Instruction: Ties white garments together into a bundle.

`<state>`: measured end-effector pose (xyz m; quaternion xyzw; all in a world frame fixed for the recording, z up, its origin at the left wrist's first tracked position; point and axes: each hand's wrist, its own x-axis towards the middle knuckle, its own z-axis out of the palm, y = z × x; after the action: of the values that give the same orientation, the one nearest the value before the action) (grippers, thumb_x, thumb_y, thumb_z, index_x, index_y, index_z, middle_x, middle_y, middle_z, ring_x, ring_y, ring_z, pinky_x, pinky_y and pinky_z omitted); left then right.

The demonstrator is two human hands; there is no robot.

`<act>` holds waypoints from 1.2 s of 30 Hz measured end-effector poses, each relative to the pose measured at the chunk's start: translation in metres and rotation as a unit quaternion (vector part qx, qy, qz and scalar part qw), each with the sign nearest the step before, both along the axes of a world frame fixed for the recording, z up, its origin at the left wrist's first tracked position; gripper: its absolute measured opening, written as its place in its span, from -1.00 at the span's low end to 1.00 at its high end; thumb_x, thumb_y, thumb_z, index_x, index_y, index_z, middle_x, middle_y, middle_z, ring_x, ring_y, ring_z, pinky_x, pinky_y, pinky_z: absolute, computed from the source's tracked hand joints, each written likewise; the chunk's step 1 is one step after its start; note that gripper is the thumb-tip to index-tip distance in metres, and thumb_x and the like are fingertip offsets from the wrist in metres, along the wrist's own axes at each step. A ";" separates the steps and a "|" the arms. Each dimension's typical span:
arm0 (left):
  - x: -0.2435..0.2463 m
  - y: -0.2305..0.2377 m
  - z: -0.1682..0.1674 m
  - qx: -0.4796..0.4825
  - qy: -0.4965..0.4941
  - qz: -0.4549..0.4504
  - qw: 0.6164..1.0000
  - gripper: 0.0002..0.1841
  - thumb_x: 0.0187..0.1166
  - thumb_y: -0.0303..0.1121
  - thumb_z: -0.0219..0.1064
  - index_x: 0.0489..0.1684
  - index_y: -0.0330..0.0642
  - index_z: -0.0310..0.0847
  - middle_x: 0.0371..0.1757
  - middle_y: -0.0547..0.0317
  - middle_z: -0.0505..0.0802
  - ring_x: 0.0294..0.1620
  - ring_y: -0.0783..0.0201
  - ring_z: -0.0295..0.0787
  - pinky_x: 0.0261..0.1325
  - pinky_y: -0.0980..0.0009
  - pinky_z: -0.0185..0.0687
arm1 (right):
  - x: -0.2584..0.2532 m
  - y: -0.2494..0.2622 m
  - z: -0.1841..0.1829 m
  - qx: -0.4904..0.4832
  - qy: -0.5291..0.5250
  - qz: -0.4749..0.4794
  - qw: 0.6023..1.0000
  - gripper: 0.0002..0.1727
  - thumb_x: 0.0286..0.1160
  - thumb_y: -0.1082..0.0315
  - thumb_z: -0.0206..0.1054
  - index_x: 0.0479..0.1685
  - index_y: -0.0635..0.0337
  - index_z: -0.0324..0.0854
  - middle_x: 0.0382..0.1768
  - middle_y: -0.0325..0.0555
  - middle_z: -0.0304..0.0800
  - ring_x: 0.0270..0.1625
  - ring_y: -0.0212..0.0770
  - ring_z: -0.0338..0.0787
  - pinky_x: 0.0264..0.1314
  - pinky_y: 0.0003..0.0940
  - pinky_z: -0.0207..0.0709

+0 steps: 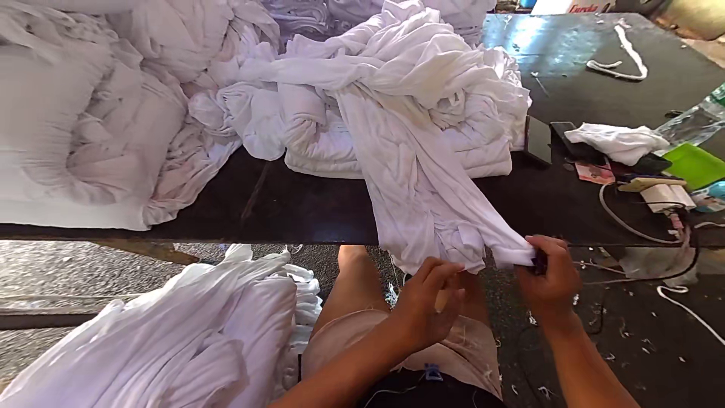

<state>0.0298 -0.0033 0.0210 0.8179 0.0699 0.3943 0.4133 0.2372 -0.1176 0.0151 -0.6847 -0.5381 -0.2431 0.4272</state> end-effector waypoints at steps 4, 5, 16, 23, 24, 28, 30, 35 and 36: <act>0.018 -0.004 0.019 0.019 -0.039 0.058 0.997 -0.35 0.26 -0.37 0.57 0.41 -0.39 0.49 0.19 -0.29 0.64 0.13 0.19 0.66 0.23 0.48 0.60 | -0.052 0.004 0.030 0.030 -0.007 0.119 0.992 -0.77 0.62 0.20 0.33 -0.06 0.19 0.56 -0.27 -0.06 0.68 -0.19 -0.29 0.72 -0.02 -0.56 0.63; 0.018 0.000 0.023 0.020 -0.051 0.079 0.995 -0.32 0.13 -0.38 0.61 0.36 -0.38 0.56 0.17 -0.28 0.65 0.13 0.18 0.66 0.24 0.48 0.60 | -0.062 0.005 0.033 0.024 -0.014 0.153 0.988 -0.78 0.65 0.17 0.30 -0.08 0.16 0.56 -0.28 -0.09 0.68 -0.21 -0.28 0.71 -0.05 -0.54 0.62; -0.013 0.022 0.053 -0.598 -0.107 -0.186 0.772 -0.63 0.79 -0.40 -0.03 0.44 -0.29 0.50 0.11 0.15 0.86 0.11 0.29 0.84 0.31 0.27 0.72 | -0.076 0.032 0.042 -0.048 0.622 0.212 0.752 -0.84 0.70 0.34 0.22 -0.24 0.01 0.69 -0.59 -0.52 0.69 -0.69 -0.69 0.48 -0.64 -0.75 0.41; -0.016 0.021 0.046 -0.464 -0.115 -0.196 0.856 -0.39 0.51 -0.69 0.21 0.62 -0.38 0.20 0.31 0.23 0.75 0.23 0.39 0.77 0.38 0.31 0.67 | -0.065 0.026 0.038 -0.147 0.342 0.183 0.910 -0.66 0.54 0.22 0.39 0.05 0.35 0.64 -0.30 -0.34 0.69 -0.34 -0.74 0.55 -0.29 -0.82 0.44; -0.016 0.020 0.046 -0.439 -0.112 -0.189 0.871 -0.39 0.48 -0.72 0.24 0.60 -0.42 0.22 0.32 0.22 0.74 0.22 0.41 0.77 0.36 0.33 0.69 | -0.063 0.024 0.042 -0.147 0.339 0.176 0.912 -0.59 0.52 0.17 0.40 0.11 0.36 0.58 -0.25 -0.33 0.66 -0.33 -0.72 0.53 -0.30 -0.82 0.42; -0.013 0.013 0.043 -0.414 -0.103 -0.075 0.901 -0.61 0.45 -0.69 0.36 0.28 -0.47 0.53 0.03 0.21 0.86 -0.06 0.48 0.84 0.10 0.46 0.79 | -0.067 0.014 0.054 -0.117 0.255 0.192 0.940 -0.48 0.70 0.01 0.27 0.20 0.39 0.54 -0.08 -0.12 0.69 -0.13 -0.62 0.64 -0.07 -0.76 0.55; -0.012 0.011 0.036 -0.410 -0.129 -0.012 0.903 -0.91 0.50 -0.57 0.39 -0.15 -0.27 0.76 -0.28 0.37 0.88 -0.29 0.57 0.80 -0.14 0.56 0.76 | -0.074 0.011 0.058 -0.104 0.178 0.198 0.958 -0.58 0.75 0.07 0.23 0.14 0.34 0.59 -0.08 -0.06 0.69 -0.11 -0.57 0.65 -0.01 -0.78 0.52; -0.020 0.013 0.031 -0.359 -0.158 -0.094 0.915 -0.87 0.66 -0.15 0.34 -0.28 0.12 0.61 -0.28 0.64 0.75 -0.19 0.74 0.67 -0.04 0.66 0.62 | -0.086 0.006 0.064 -0.103 0.038 0.142 0.984 -0.61 0.77 0.06 0.20 0.10 0.25 0.68 -0.09 0.02 0.78 -0.04 -0.33 0.77 0.08 -0.62 0.61; -0.022 0.011 0.034 -0.347 -0.154 -0.105 0.919 -0.86 0.67 -0.15 0.32 -0.28 0.11 0.59 -0.27 0.64 0.73 -0.18 0.76 0.65 -0.05 0.70 0.59 | -0.088 0.006 0.065 -0.105 0.018 0.129 0.986 -0.61 0.77 0.07 0.19 0.09 0.24 0.69 -0.10 0.03 0.80 -0.03 -0.27 0.80 0.10 -0.56 0.62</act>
<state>0.0081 0.0081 0.0547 0.5546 0.0515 0.4207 0.7160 0.1490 -0.1116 0.0803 -0.6549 -0.6367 -0.1160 0.3902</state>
